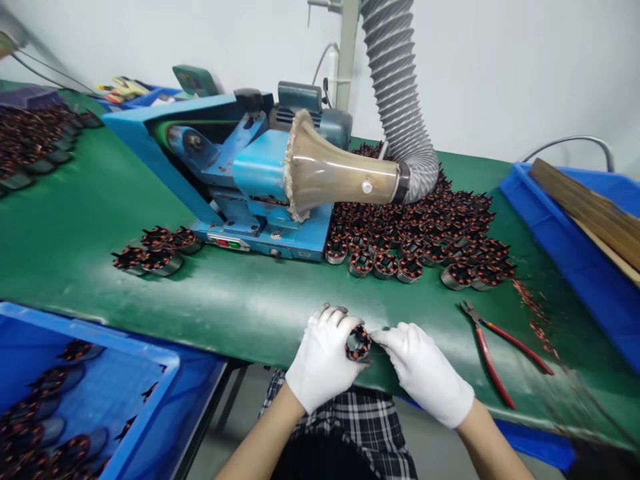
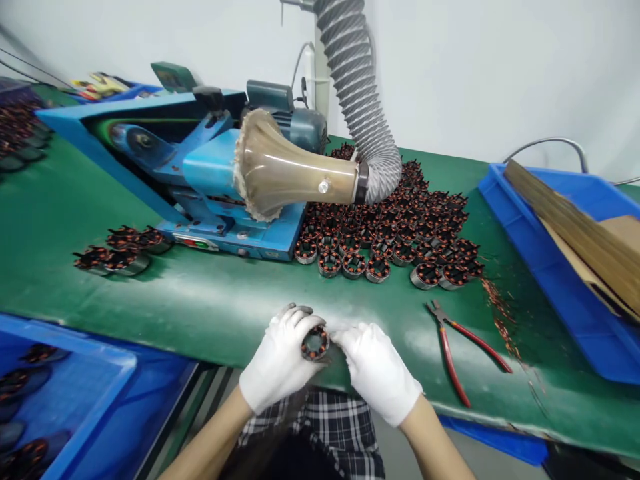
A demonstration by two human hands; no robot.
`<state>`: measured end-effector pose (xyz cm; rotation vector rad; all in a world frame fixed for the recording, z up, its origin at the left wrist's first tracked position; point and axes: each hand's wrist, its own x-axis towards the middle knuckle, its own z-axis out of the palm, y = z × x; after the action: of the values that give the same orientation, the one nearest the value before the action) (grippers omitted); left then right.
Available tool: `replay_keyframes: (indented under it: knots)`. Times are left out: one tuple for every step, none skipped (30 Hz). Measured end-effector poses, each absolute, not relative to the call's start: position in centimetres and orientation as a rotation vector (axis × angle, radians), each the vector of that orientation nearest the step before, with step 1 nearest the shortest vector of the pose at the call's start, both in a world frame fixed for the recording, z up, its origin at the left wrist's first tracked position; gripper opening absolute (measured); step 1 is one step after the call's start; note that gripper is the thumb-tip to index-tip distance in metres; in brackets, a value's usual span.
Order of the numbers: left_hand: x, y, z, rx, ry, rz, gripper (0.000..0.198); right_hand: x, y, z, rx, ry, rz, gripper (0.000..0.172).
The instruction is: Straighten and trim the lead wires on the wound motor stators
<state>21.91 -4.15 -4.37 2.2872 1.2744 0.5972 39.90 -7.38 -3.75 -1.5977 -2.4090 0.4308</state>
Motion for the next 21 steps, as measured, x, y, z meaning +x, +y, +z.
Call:
replay_keyframes:
  knots:
    - [21.9, -4.1, -4.4, 2.282, 1.276, 0.595, 0.044, 40.6, -7.6, -3.7, -1.589, -2.386, 0.439, 0.034]
    - [21.9, -4.0, -4.4, 2.279, 1.274, 0.588, 0.045, 41.3, -7.8, -3.5, -1.592, -2.350, 0.447, 0.033]
    - [21.8, -4.0, -4.4, 2.279, 1.269, 0.575, 0.047, 42.1, -8.0, -3.3, -1.607, -2.292, 0.453, 0.030]
    - [21.8, -4.0, -4.3, 2.281, 1.262, 0.555, 0.049, 42.8, -8.2, -3.0, -1.628, -2.213, 0.460, 0.029]
    - [21.7, -4.0, -4.2, 2.283, 1.261, 0.536, 0.051, 43.3, -8.4, -2.6, -1.652, -2.122, 0.477, 0.028]
    - [21.7, -4.1, -4.0, 2.284, 1.263, 0.523, 0.055, 43.7, -8.6, -2.3, -1.672, -2.037, 0.512, 0.028]
    - [21.7, -4.2, -3.7, 2.286, 1.264, 0.524, 0.062, 43.8, -8.8, -1.9, -1.691, -1.979, 0.563, 0.030]
    - [21.7, -4.4, -3.4, 2.293, 1.259, 0.539, 0.070, 43.6, -8.9, -1.7, -1.707, -1.964, 0.622, 0.032]
    - [21.8, -4.5, -3.0, 2.301, 1.243, 0.561, 0.078, 43.1, -9.0, -1.5, -1.718, -1.996, 0.682, 0.036]
    - [21.9, -4.6, -2.6, 2.302, 1.215, 0.576, 0.084, 42.5, -9.0, -1.5, -1.714, -2.067, 0.741, 0.041]
    - [22.0, -4.6, -2.2, 2.294, 1.176, 0.575, 0.088, 41.7, -8.9, -1.7, -1.702, -2.153, 0.789, 0.048]
    - [22.2, -4.6, -1.8, 2.276, 1.132, 0.549, 0.089, 40.9, -8.8, -2.0, -1.691, -2.233, 0.830, 0.056]
    - [22.4, -4.5, -1.6, 2.250, 1.094, 0.503, 0.088, 40.1, -8.6, -2.4, -1.687, -2.297, 0.864, 0.064]
    - [22.5, -4.4, -1.4, 2.223, 1.068, 0.446, 0.086, 39.4, -8.3, -2.8, -1.692, -2.342, 0.892, 0.070]
    - [22.6, -4.2, -1.3, 2.204, 1.050, 0.392, 0.084, 38.9, -8.1, -3.2, -1.705, -2.368, 0.908, 0.073]
    - [22.7, -4.0, -1.3, 2.200, 1.037, 0.345, 0.080, 38.6, -7.9, -3.6, -1.724, -2.379, 0.905, 0.073]
    - [22.7, -3.9, -1.3, 2.208, 1.029, 0.311, 0.074, 38.4, -7.8, -4.0, -1.746, -2.376, 0.884, 0.069]
    - [22.7, -3.8, -1.3, 2.222, 1.026, 0.285, 0.067, 38.3, -7.8, -4.2, -1.765, -2.360, 0.851, 0.062]
    - [22.7, -3.7, -1.4, 2.238, 1.027, 0.269, 0.059, 38.4, -7.8, -4.4, -1.780, -2.323, 0.819, 0.053]
    - [22.6, -3.6, -1.4, 2.252, 1.031, 0.254, 0.051, 38.4, -7.8, -4.5, -1.783, -2.264, 0.813, 0.043]
    - [22.6, -3.6, -1.3, 2.264, 1.036, 0.237, 0.043, 38.5, -7.9, -4.6, -1.773, -2.187, 0.842, 0.034]
